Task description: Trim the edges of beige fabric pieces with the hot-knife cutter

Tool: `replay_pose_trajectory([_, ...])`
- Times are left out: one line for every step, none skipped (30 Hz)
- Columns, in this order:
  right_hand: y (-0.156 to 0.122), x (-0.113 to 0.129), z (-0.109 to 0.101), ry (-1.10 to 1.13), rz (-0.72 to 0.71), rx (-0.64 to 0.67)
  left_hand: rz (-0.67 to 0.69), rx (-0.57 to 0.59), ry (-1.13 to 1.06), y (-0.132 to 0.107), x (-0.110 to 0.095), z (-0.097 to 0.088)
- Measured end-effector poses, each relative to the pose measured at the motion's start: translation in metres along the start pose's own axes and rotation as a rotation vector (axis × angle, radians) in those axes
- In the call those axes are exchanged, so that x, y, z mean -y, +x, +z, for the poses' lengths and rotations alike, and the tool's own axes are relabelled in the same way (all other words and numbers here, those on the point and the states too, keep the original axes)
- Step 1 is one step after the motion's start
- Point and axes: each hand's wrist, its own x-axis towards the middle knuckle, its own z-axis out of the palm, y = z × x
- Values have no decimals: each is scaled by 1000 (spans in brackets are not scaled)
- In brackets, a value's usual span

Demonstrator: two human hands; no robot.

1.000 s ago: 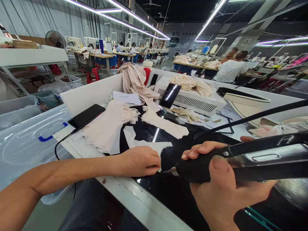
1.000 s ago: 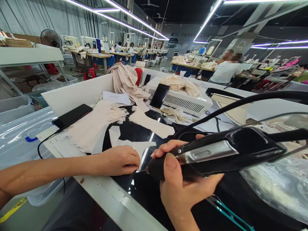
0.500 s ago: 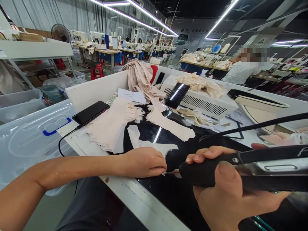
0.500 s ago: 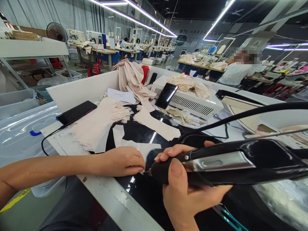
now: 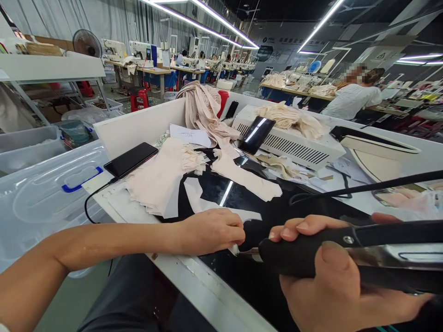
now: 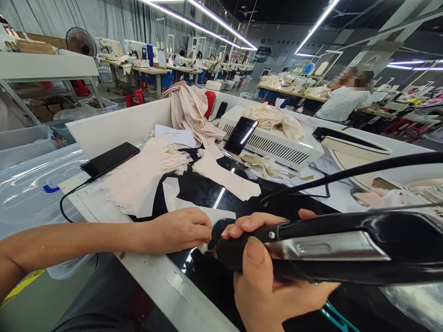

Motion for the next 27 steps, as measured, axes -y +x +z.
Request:
replay_pose_trajectory([0, 0, 0, 1, -1, 2, 30, -2, 15, 0, 1, 0])
replay_pose_trajectory([0, 0, -1, 2, 2, 2, 53, 7, 26, -1, 1, 1])
replay_pose_trajectory([0, 0, -1, 3, 13, 1, 67, 18, 34, -1, 2, 1])
replay_pose_trajectory([-1, 1, -1, 2, 25, -1, 75, 31, 40, -2, 3, 1])
replay_pose_trajectory([-1, 1, -1, 0, 36, -3, 80, 40, 47, -3, 4, 1])
replay_pose_trajectory([-2, 2, 0, -1, 40, -4, 89, 43, 58, -4, 5, 1])
replay_pose_trajectory([-2, 2, 0, -3, 45, -5, 106, 43, 72, -6, 6, 2])
replay_pose_trajectory([-2, 3, 0, -3, 48, -7, 127, 38, 89, -8, 7, 2])
replay_pose_trajectory([-1, 3, 0, -4, 53, -10, 151, 27, 105, -10, 9, 2])
replay_pose_trajectory([0, 4, 1, 0, 52, -12, 175, 15, 122, -13, 10, 3])
replay_pose_trajectory([1, 3, 1, 7, 44, -11, 198, -1, 138, -15, 11, 3])
replay_pose_trajectory([2, 3, 2, 15, 36, -10, 218, -16, 154, -18, 12, 3])
replay_pose_trajectory([4, 2, 2, 26, 24, -5, 235, -31, 171, -20, 12, 3])
replay_pose_trajectory([5, 1, 2, 35, 13, -2, 249, -45, 190, -22, 12, 2])
replay_pose_trajectory([6, 0, 2, 39, 12, -3, 260, -54, 213, -23, 12, 2])
replay_pose_trajectory([7, -1, 2, 40, 11, -7, 269, -58, 239, -24, 11, 1])
replay_pose_trajectory([8, -2, 1, 35, 15, -15, 275, -54, 268, -24, 10, 0])
replay_pose_trajectory([8, -3, 0, 32, 19, -21, 280, -43, 298, -24, 9, -1])
replay_pose_trajectory([8, -4, -1, 31, 22, -27, 282, -27, 326, -23, 7, -3])
replay_pose_trajectory([8, -5, -3, 29, 25, -30, 281, -9, 352, -23, 6, -4])
replay_pose_trajectory([8, -6, -4, 29, 25, -31, 280, 6, 372, -22, 5, -5])
replay_pose_trajectory([8, -7, -6, 25, 29, -31, 280, 17, 386, -22, 4, -5])
replay_pose_trajectory([8, -7, -7, 19, 33, -30, 283, 19, 392, -21, 4, -6])
replay_pose_trajectory([7, -8, -8, 12, 33, -30, 287, 16, 392, -21, 4, -6])
replay_pose_trajectory([7, -8, -8, 6, 32, -31, 290, 11, 387, -21, 4, -6])
replay_pose_trajectory([7, -9, -8, 1, 30, -35, 290, 6, 379, -22, 4, -5])
replay_pose_trajectory([7, -9, -8, -1, 26, -39, 290, 0, 367, -22, 5, -5])
